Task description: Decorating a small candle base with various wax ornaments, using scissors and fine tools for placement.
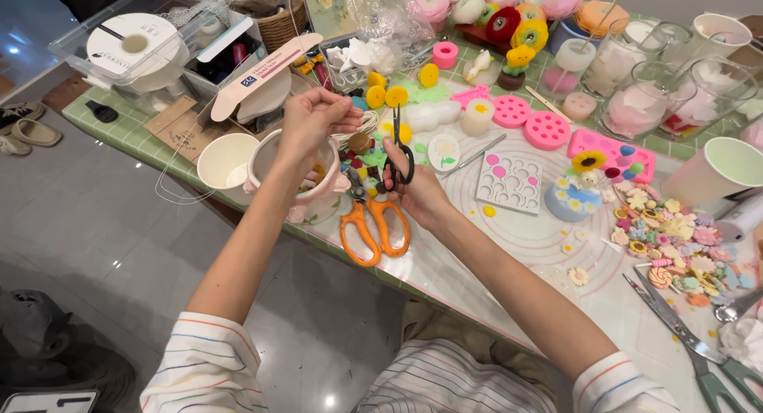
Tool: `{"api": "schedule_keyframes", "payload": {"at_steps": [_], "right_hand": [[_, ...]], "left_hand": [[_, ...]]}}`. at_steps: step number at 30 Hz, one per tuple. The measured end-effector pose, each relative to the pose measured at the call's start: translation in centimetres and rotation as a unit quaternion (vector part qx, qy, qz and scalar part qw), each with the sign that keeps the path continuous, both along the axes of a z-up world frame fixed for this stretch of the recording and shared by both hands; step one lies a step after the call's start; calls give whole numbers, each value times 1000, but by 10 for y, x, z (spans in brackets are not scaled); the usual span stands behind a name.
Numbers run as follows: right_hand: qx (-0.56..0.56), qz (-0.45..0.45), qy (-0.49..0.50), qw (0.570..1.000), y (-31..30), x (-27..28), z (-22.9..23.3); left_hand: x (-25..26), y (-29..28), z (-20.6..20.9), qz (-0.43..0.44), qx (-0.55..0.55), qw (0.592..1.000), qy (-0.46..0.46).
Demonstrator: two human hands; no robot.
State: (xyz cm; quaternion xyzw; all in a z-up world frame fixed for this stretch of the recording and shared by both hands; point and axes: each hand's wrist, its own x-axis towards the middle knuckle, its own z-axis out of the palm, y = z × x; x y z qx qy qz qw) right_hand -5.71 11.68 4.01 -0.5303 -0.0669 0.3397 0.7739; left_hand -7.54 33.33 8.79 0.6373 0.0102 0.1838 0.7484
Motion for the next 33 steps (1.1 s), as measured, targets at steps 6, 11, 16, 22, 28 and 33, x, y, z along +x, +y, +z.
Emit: {"api": "schedule_keyframes", "payload": {"at_steps": [6,11,16,22,28,33], "right_hand": [[-66,-51,-58,995,2,4,-2],[-134,-93,-119,979,1,10,-3],[-198,-142,-220,945,3,32,-27],[-358,-204,-380,828,-9,38,-16],[-455,-193,-494,716,-23,47,-15],[-488,-145,-430,746,-36,41,8]], "left_hand": [[-8,-14,11,218,198,956,3],[-20,-72,43,344,369,854,-124],[44,-97,30,293,512,764,-261],[135,-110,4,113,777,619,27],[176,-105,-26,67,760,631,140],[192,-77,-35,-46,669,742,11]]}}
